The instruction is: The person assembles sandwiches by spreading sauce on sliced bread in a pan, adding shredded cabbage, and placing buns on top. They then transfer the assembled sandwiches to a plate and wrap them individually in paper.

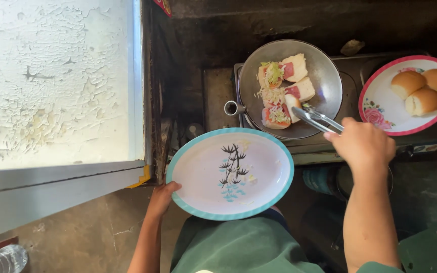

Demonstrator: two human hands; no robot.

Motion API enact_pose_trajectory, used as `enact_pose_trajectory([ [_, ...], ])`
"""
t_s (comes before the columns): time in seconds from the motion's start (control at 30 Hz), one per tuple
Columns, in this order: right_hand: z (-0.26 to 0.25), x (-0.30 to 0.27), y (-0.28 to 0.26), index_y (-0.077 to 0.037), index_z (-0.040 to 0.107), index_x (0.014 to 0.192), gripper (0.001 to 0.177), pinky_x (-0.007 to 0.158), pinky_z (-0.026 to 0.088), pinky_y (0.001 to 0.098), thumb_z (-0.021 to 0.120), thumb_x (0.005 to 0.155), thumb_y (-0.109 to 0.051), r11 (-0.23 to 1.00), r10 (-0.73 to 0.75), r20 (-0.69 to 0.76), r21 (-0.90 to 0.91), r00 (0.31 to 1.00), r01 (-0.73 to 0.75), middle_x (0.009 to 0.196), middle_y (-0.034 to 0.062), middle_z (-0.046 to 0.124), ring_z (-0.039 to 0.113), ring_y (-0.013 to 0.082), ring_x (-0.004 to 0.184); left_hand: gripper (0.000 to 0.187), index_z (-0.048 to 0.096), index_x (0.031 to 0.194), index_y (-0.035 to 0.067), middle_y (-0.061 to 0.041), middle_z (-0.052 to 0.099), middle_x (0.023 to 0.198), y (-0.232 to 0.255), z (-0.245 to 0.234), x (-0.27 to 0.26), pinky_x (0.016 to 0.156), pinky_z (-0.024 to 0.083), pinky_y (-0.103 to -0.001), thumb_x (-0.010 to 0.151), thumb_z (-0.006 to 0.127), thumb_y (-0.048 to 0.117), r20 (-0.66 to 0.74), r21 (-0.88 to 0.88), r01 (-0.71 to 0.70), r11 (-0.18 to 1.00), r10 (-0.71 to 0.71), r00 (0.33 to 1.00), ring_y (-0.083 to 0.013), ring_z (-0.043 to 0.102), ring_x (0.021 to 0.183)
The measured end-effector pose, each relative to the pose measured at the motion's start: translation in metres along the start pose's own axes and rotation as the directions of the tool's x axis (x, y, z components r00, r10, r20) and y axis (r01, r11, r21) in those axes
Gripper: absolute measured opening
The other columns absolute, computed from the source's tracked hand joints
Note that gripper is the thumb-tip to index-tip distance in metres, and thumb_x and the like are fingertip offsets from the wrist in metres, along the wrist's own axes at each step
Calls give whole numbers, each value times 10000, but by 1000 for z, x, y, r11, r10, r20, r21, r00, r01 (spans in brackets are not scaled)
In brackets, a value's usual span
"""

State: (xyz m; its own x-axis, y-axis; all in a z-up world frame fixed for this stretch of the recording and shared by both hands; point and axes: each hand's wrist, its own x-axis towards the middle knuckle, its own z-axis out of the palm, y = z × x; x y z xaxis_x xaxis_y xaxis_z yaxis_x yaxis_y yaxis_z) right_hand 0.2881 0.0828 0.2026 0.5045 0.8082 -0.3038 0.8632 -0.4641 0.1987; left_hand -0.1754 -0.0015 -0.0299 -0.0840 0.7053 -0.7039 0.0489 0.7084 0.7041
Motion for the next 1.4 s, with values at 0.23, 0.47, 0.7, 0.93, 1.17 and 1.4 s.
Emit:
enact_pose_trajectory([
  [0.23,14,-21,-33,-127,722,1041,407,708,570,506,704,911,-512,981,-174,-133,-114,976,159,922,117,767,747,358,876,472,692,1187,-24,-118,725,1080,-2,7,11,903,492,-322,760,660,175,55,-78,-68,995,73,996,-192,639,985],
  [0.47,21,-22,-38,-119,702,999,389,679,576,485,700,901,-495,949,-292,-175,-175,940,262,895,94,757,755,335,834,514,652,1264,0,-103,701,1145,-8,15,22,959,463,-320,771,625,139,125,-162,-83,983,103,987,-208,618,1074],
  [0.7,-20,12,-10,-170,747,1143,481,866,535,559,626,935,-586,996,-2,79,85,997,-4,1027,180,762,713,400,1013,499,649,1263,7,-92,698,1142,-6,15,27,977,448,-313,783,615,142,124,-171,-73,983,95,988,-194,613,1085],
  [0.93,38,66,7,-155,782,1131,543,964,492,540,629,924,-633,990,-7,154,140,988,-14,1064,183,766,685,407,1079,490,659,1250,-31,-134,716,1113,-22,15,46,929,493,-342,789,596,120,191,-211,-143,967,184,964,-221,643,1035],
  [1.17,40,38,-11,-143,740,1226,637,984,508,543,611,884,-665,984,16,187,171,982,-48,1195,225,724,661,439,1161,529,623,1289,-7,-127,705,1158,1,24,32,939,496,-343,774,565,99,264,-242,-134,961,198,944,-210,646,1044],
  [1.4,37,28,-45,-86,754,1264,750,1052,481,528,462,957,-705,998,34,331,41,943,-51,1327,221,682,620,418,1268,525,626,1289,-33,-139,700,1157,-8,23,48,942,496,-352,789,558,116,300,-190,-190,963,241,923,-218,631,1057],
])
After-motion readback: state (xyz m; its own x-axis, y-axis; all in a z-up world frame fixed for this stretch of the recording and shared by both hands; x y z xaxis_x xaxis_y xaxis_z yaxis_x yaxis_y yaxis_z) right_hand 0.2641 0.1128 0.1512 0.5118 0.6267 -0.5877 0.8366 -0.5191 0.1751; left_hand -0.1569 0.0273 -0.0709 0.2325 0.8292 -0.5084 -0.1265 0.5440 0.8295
